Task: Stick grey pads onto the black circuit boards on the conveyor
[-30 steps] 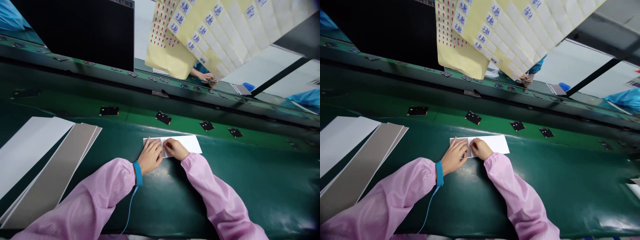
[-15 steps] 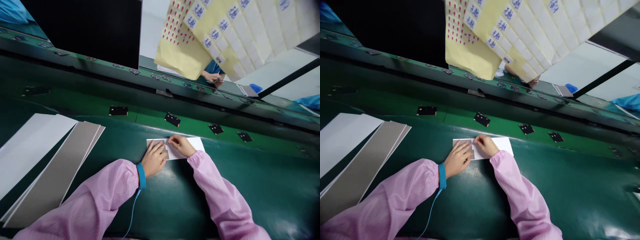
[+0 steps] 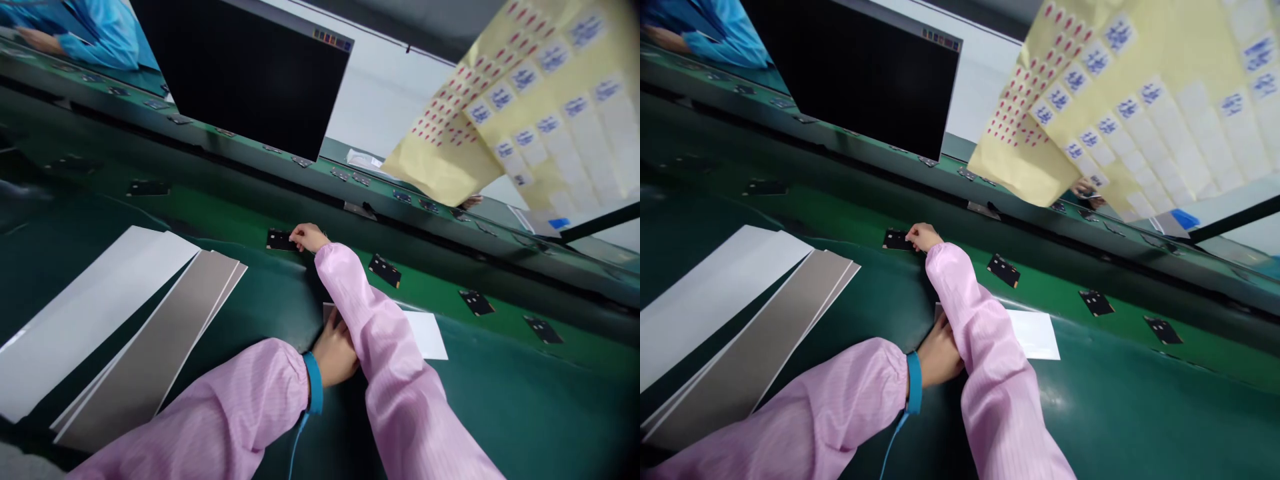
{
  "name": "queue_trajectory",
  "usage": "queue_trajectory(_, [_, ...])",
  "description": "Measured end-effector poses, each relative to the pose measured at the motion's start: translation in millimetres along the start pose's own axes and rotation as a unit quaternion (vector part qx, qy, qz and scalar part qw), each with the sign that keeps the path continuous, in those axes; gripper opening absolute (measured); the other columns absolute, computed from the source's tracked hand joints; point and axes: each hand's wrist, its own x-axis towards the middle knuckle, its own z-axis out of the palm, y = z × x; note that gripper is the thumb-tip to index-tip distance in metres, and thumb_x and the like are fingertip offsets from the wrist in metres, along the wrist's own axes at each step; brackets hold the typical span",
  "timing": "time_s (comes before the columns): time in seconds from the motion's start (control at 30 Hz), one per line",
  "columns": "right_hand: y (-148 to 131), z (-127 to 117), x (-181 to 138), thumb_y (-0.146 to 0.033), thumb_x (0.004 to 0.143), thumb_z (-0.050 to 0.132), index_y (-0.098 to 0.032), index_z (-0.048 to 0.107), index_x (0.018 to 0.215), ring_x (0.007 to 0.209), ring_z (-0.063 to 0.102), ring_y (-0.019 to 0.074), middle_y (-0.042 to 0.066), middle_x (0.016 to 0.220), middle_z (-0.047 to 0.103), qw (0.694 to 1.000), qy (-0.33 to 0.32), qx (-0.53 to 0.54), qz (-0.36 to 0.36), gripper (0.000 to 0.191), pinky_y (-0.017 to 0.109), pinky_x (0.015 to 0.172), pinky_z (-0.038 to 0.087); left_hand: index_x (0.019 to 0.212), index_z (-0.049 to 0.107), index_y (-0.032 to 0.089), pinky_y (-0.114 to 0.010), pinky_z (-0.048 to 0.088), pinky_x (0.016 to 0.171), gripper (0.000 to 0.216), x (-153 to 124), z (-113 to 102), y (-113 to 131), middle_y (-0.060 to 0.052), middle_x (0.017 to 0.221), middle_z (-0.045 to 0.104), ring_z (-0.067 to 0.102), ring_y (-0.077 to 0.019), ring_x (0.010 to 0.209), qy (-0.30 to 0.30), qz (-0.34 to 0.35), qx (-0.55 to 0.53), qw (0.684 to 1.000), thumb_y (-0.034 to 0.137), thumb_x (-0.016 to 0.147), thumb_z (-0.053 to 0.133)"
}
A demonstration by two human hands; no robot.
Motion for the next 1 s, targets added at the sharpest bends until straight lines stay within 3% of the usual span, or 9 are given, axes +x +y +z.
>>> queue_trajectory(0.2, [7.6,8.7,19.8,-0.014,0.084,0.052,-0.015,0.054,0.074,0.04,0.048,0.0049,-0.003,0.056,0.052,0.999,-0.015,-0.018,0.031,0.01,0.016,0.039,0.039,0.105,0.064,0.02,-0.057,0.012,0.109,0.027,1.1,-2.1,-2.0,-0.009,0.111,0.06,0.039,-0.0309,0.12,0.002,0.011,-0.009,1.0,0.028,0.081,0.054])
queue_trajectory(0.43, [14.3,4.6,19.5,-0.021,0.083,0.055,-0.016,0.059,0.078,0.043,0.048,0.0051,-0.002,0.063,0.054,0.995,-0.004,-0.089,0.053,0.008,0.017,0.041,0.038,0.106,0.064,0.021,-0.057,0.013,0.109,0.027,1.1,-3.9,-0.7,-0.009,0.114,0.059,0.038,-0.031,0.12,0.0,0.008,-0.008,1.0,0.026,0.083,0.051])
queue_trajectory(0.63, [18.7,-2.2,14.2,-0.024,0.081,0.056,-0.017,0.061,0.08,0.045,0.047,0.0063,-0.002,0.063,0.055,0.992,-0.003,-0.111,0.06,0.009,0.019,0.046,0.039,0.117,0.057,0.022,-0.056,0.011,0.109,0.034,1.9,-5.4,1.2,-0.009,0.121,0.056,0.038,-0.0299,0.121,-0.014,-0.01,-0.002,1.0,0.03,0.084,0.052])
queue_trajectory(0.73, [24.7,-1.2,6.7,-0.024,0.078,0.061,-0.018,0.062,0.08,0.054,0.051,0.0081,-0.002,0.065,0.057,0.99,0.049,-0.127,0.033,0.006,0.02,0.055,0.042,0.117,0.057,0.021,-0.055,0.01,0.11,0.033,2.0,-6.1,2.0,-0.009,0.122,0.056,0.037,-0.0291,0.122,-0.021,-0.011,0.002,1.0,0.031,0.086,0.05])
queue_trajectory(0.87, [36.2,6.3,-16.2,-0.024,0.083,0.055,-0.02,0.065,0.09,0.07,0.056,0.0121,0.001,0.076,0.061,0.971,0.153,-0.175,-0.061,0.013,0.023,0.072,0.045,0.116,0.058,0.018,-0.055,0.01,0.109,0.034,1.6,-5.5,2.2,-0.01,0.122,0.055,0.037,-0.0301,0.123,-0.029,-0.008,0.025,0.999,0.034,0.086,0.051])
queue_trajectory(1.0, [39.8,12.3,-41.4,-0.018,0.087,0.043,-0.017,0.067,0.105,0.087,0.056,0.017,0.009,0.097,0.059,0.947,0.131,-0.268,-0.122,0.03,0.027,0.081,0.044,0.112,0.06,0.018,-0.055,0.014,0.107,0.032,1.5,-3.1,1.6,-0.011,0.115,0.059,0.04,-0.0308,0.119,-0.041,-0.006,0.041,0.998,0.035,0.085,0.052])
